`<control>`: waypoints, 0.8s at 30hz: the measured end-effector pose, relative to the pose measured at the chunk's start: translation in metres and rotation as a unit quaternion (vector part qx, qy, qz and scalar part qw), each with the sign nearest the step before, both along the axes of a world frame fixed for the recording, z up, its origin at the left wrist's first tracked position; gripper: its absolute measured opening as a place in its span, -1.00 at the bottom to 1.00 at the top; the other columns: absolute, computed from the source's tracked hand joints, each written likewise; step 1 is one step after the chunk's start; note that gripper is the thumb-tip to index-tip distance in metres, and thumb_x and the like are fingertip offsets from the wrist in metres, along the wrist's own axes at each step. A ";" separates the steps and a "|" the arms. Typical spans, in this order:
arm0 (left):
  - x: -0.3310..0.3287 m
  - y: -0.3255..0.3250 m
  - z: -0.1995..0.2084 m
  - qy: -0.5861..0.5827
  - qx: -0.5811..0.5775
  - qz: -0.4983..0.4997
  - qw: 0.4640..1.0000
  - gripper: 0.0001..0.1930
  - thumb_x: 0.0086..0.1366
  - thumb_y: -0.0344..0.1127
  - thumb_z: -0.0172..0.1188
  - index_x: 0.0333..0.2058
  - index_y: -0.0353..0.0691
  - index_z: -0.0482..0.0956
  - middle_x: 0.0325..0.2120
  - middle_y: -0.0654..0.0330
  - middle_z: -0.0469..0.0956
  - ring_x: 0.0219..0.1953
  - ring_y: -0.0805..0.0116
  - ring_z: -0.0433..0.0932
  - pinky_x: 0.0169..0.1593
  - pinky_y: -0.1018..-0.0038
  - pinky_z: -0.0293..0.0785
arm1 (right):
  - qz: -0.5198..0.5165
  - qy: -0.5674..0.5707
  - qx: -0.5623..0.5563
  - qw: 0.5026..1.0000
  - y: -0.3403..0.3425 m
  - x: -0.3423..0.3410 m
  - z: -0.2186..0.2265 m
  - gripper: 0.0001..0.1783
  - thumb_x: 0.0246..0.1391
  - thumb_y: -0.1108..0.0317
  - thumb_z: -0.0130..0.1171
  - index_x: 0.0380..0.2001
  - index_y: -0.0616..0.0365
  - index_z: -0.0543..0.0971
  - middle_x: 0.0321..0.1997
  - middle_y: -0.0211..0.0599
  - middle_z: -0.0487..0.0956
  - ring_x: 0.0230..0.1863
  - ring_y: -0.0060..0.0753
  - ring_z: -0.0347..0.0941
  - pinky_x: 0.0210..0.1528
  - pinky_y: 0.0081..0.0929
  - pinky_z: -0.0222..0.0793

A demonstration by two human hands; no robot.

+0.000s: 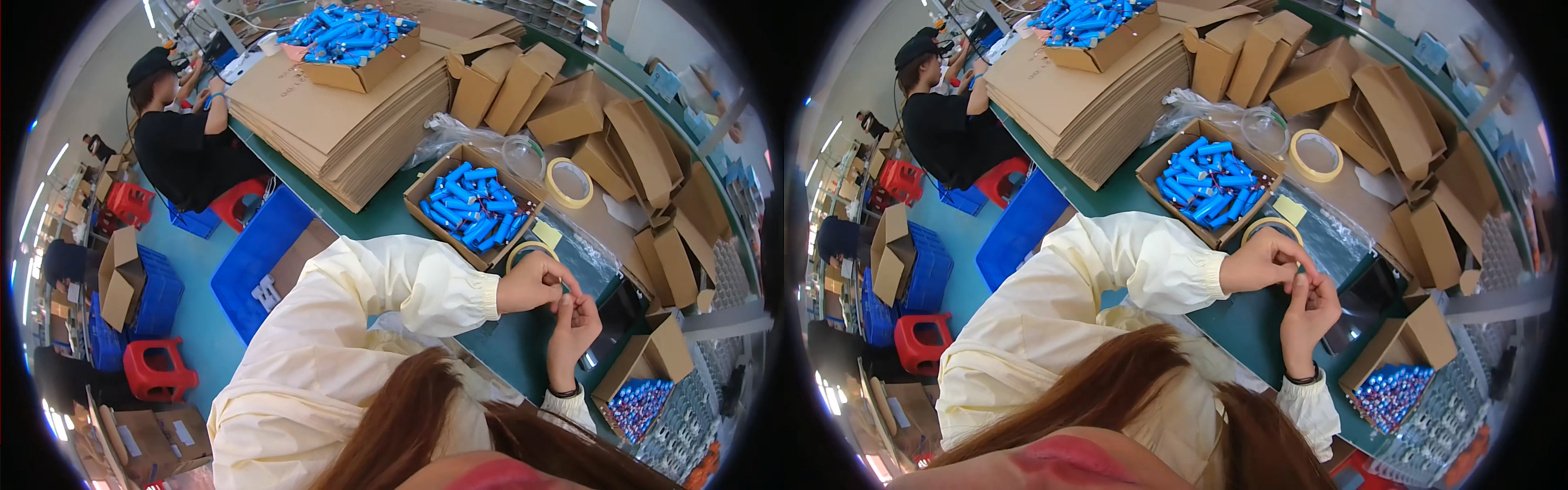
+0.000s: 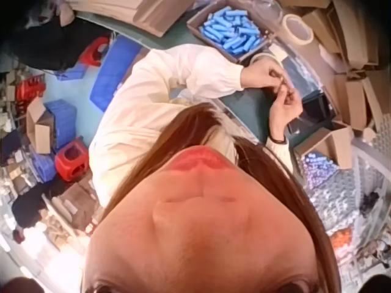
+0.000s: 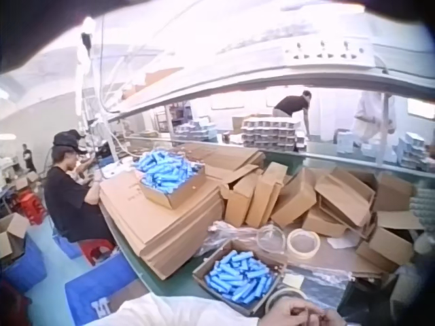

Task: Assembling small electronic components by applying adhesive tape and organizing them into trays.

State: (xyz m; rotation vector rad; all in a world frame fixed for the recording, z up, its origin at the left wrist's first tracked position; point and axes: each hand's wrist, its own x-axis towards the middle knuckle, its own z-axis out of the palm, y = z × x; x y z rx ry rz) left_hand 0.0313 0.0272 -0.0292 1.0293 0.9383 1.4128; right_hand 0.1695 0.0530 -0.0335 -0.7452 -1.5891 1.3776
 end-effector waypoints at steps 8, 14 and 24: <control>-0.011 0.003 -0.004 0.144 0.071 0.078 0.984 -0.76 0.06 -0.58 -0.06 -0.31 -0.35 0.56 -0.63 0.23 0.51 -0.59 0.56 0.44 -0.46 0.62 0.36 | -0.052 -0.098 0.140 0.984 0.008 -0.007 0.009 -0.96 0.01 0.54 0.08 -0.49 0.29 0.47 -0.51 -0.40 0.50 -0.46 -0.69 0.41 -0.44 -0.78 0.25; -0.003 0.002 0.005 0.133 0.057 0.079 0.986 -0.78 0.12 -0.56 -0.04 -0.27 -0.36 0.54 -0.61 0.27 0.49 -0.54 0.57 0.45 -0.42 0.63 0.36 | -0.016 -0.058 0.120 0.991 0.010 0.011 0.014 -0.98 0.00 0.55 0.09 -0.46 0.27 0.47 -0.52 -0.46 0.47 -0.52 -0.75 0.31 -0.51 -0.79 0.17; 0.000 -0.009 0.000 0.197 0.154 0.077 0.965 -0.84 0.15 -0.55 0.03 -0.29 -0.40 0.54 -0.51 0.14 0.52 -0.43 0.41 0.51 -0.31 0.57 0.39 | -0.157 0.146 0.086 0.973 0.008 0.069 0.041 -0.87 0.02 0.53 0.03 -0.30 0.27 0.44 -0.53 -0.36 0.46 -0.63 -0.73 0.22 -0.58 -0.80 0.09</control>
